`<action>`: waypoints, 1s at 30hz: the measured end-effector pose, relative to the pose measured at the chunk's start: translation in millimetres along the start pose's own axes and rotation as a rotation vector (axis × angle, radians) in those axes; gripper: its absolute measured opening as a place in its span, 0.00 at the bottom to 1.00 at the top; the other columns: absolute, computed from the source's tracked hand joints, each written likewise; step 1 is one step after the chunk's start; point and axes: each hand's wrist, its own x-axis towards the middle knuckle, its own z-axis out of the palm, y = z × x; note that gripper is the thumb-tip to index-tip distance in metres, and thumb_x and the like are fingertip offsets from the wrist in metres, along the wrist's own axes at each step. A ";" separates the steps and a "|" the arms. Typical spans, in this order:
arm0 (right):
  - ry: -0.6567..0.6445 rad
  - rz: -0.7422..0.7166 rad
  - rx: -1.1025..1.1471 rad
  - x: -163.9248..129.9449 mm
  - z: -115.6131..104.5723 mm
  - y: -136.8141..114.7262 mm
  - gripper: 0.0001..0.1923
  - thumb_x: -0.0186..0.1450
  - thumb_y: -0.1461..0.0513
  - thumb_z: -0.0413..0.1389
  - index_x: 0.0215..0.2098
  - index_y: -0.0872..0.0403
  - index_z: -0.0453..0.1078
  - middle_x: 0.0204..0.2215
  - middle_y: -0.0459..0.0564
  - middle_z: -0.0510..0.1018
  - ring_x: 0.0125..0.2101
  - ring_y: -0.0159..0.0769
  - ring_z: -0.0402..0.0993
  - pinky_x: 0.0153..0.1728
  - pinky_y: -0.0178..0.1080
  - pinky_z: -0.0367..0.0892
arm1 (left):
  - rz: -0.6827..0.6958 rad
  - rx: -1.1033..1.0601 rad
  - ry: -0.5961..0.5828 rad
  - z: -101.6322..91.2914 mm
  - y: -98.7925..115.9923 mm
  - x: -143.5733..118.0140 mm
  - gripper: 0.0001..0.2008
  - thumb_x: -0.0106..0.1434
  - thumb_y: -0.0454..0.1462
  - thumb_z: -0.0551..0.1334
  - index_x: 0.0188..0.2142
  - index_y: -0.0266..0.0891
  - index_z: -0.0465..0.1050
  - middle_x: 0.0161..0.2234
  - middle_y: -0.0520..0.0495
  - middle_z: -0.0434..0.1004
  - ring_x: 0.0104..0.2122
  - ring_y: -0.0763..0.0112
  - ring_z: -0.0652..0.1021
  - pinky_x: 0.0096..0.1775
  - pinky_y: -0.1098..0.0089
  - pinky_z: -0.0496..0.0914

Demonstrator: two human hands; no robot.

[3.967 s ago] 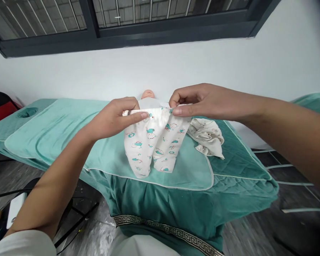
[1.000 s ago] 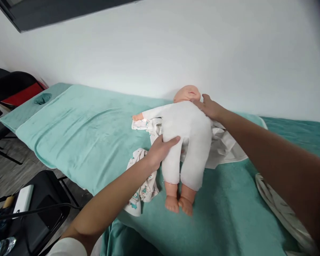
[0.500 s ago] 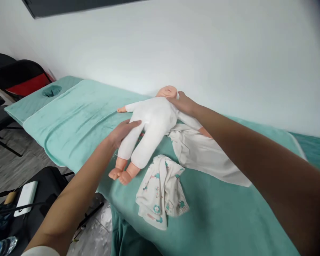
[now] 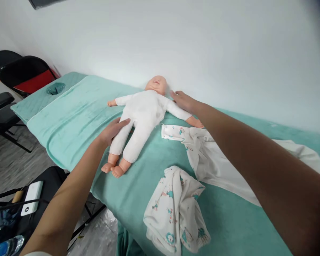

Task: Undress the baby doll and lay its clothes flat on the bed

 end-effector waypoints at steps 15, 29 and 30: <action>-0.238 0.107 -0.979 -208.7 -122.7 53.2 0.16 0.67 0.52 0.52 0.44 0.51 0.73 0.47 0.58 0.79 0.44 0.49 0.73 0.39 0.43 0.62 | 0.692 0.916 -0.368 139.0 -27.0 -144.4 0.12 0.66 0.44 0.61 0.43 0.38 0.72 0.43 0.44 0.77 0.43 0.59 0.76 0.44 0.62 0.71; -0.093 -0.213 -0.506 -454.0 -171.3 -75.1 0.16 0.68 0.49 0.53 0.46 0.50 0.71 0.39 0.48 0.81 0.30 0.35 0.73 0.32 0.36 0.62 | 1.460 1.061 0.048 219.4 56.1 -210.0 0.08 0.68 0.33 0.56 0.45 0.36 0.70 0.44 0.37 0.77 0.41 0.60 0.77 0.46 0.61 0.67; -0.105 -0.153 -0.467 -462.4 -176.4 -66.0 0.20 0.66 0.48 0.55 0.50 0.49 0.70 0.42 0.48 0.81 0.29 0.35 0.74 0.31 0.36 0.64 | 1.422 1.038 0.083 223.1 58.0 -212.9 0.09 0.67 0.33 0.57 0.46 0.35 0.70 0.44 0.36 0.77 0.39 0.60 0.77 0.42 0.62 0.67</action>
